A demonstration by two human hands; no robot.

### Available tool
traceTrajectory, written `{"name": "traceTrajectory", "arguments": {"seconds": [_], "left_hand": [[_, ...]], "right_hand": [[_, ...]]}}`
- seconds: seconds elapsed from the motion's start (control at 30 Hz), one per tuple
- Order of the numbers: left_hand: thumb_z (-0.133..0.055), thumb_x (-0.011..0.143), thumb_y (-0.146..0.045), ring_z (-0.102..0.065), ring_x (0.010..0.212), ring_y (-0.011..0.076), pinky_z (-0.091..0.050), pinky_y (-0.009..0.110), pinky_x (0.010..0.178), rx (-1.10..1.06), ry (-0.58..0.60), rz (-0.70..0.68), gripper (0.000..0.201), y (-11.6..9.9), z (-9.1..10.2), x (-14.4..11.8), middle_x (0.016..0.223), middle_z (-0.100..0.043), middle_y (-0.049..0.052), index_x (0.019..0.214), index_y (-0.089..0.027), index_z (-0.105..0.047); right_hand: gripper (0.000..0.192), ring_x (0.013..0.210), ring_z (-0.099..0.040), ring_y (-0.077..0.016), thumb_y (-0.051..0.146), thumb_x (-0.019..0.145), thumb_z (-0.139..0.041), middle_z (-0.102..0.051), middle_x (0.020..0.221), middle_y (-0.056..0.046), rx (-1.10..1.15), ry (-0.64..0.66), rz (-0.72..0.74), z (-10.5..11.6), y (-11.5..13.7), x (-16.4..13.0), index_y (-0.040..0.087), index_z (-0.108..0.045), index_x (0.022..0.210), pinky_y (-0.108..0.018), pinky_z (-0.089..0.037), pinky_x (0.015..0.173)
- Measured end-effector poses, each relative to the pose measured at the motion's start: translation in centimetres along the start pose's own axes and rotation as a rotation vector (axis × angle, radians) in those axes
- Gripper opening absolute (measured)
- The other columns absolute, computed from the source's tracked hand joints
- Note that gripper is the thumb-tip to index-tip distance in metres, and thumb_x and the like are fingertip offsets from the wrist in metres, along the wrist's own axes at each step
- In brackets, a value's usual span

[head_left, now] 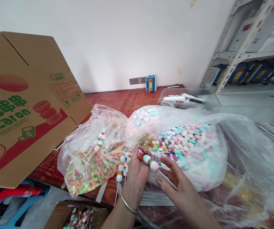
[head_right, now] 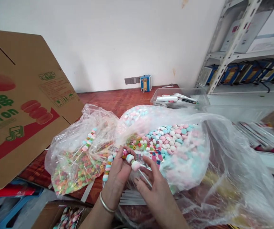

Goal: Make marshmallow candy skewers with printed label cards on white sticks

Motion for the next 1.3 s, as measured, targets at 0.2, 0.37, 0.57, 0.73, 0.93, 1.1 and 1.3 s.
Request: {"name": "traceTrajectory", "arguments": {"seconds": [0.2, 0.37, 0.57, 0.73, 0.93, 1.1, 1.3], "left_hand": [[-0.058, 0.09, -0.035, -0.059, 0.062, 0.013, -0.056, 0.03, 0.067, 0.02, 0.015, 0.033, 0.021, 0.6, -0.3, 0.1, 0.073, -0.06, 0.002, 0.079, -0.016, -0.059], [-0.058, 0.089, -0.038, -0.061, 0.065, 0.0151, -0.057, 0.035, 0.069, 0.095, 0.042, 0.077, 0.025, 0.8, -0.5, -0.2, 0.073, -0.06, 0.003, 0.077, -0.015, -0.058], [-0.069, 0.082, -0.033, -0.061, 0.066, 0.0152, -0.056, 0.033, 0.069, 0.169, 0.128, 0.105, 0.022, 1.5, -1.3, -0.6, 0.071, -0.061, 0.003, 0.078, -0.014, -0.059], [-0.068, 0.083, -0.038, -0.062, 0.068, 0.0154, -0.056, 0.032, 0.07, 0.163, 0.11, 0.027, 0.025, 1.4, -1.4, -1.1, 0.072, -0.061, 0.004, 0.078, -0.014, -0.06], [-0.067, 0.083, -0.035, -0.062, 0.066, 0.0156, -0.057, 0.035, 0.068, 0.224, 0.029, 0.024, 0.022, 1.7, -1.5, -1.7, 0.073, -0.062, 0.004, 0.08, -0.015, -0.058], [-0.069, 0.082, -0.035, -0.061, 0.064, 0.0145, -0.056, 0.031, 0.066, 0.31, 0.082, 0.013, 0.025, 1.7, -1.9, -2.2, 0.071, -0.062, 0.004, 0.075, -0.013, -0.059], [-0.073, 0.078, -0.035, -0.063, 0.069, 0.0151, -0.054, 0.03, 0.069, 0.335, 0.301, 0.07, 0.024, 2.6, -3.7, -2.8, 0.072, -0.062, 0.002, 0.081, -0.015, -0.061]], "right_hand": [[0.031, 0.09, -0.073, -0.0267, 0.031, 0.097, -0.045, -0.074, 0.108, -0.011, -0.793, -0.096, 0.473, 0.5, 1.3, -1.7, 0.024, -0.065, 0.12, -0.036, -0.057, 0.077], [0.025, 0.078, -0.071, -0.0204, 0.028, 0.099, -0.044, -0.074, 0.095, -0.009, -0.906, -0.105, 0.65, 0.0, 2.8, -2.2, 0.018, -0.059, 0.116, -0.027, -0.054, 0.064], [0.026, 0.058, -0.064, -0.0145, 0.032, 0.101, -0.041, -0.066, 0.069, 0.0, -0.732, -0.126, 0.44, 1.4, 3.0, -1.2, 0.021, -0.059, 0.086, -0.021, -0.047, 0.053], [0.034, 0.054, -0.062, -0.0133, 0.034, 0.102, -0.039, -0.065, 0.063, 0.002, -0.663, -0.116, 0.371, 1.5, 2.5, -1.0, 0.021, -0.06, 0.079, -0.02, -0.044, 0.048], [0.02, 0.061, -0.06, -0.0175, 0.023, 0.1, -0.046, -0.065, 0.07, -0.005, -1.02, -0.277, 0.85, -0.8, 5.3, -4.3, 0.015, -0.063, 0.093, -0.028, -0.039, 0.06], [0.02, 0.056, -0.053, -0.0169, 0.019, 0.098, -0.047, -0.06, 0.064, -0.003, -1.064, -0.262, 0.903, -0.8, 5.5, -4.8, 0.017, -0.064, 0.089, -0.03, -0.035, 0.057], [0.04, 0.038, -0.033, -0.0093, 0.049, 0.097, -0.041, -0.037, 0.047, 0.008, -0.175, -0.099, 0.017, 2.9, -2.0, -0.9, 0.02, -0.055, 0.074, -0.022, -0.028, 0.038]]}}
Point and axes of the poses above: each hand's wrist, its own x-axis towards the middle knuckle, its own z-axis out of the back of the hand, y = z × x, the point moved 10 cm from there along x, towards the middle knuckle
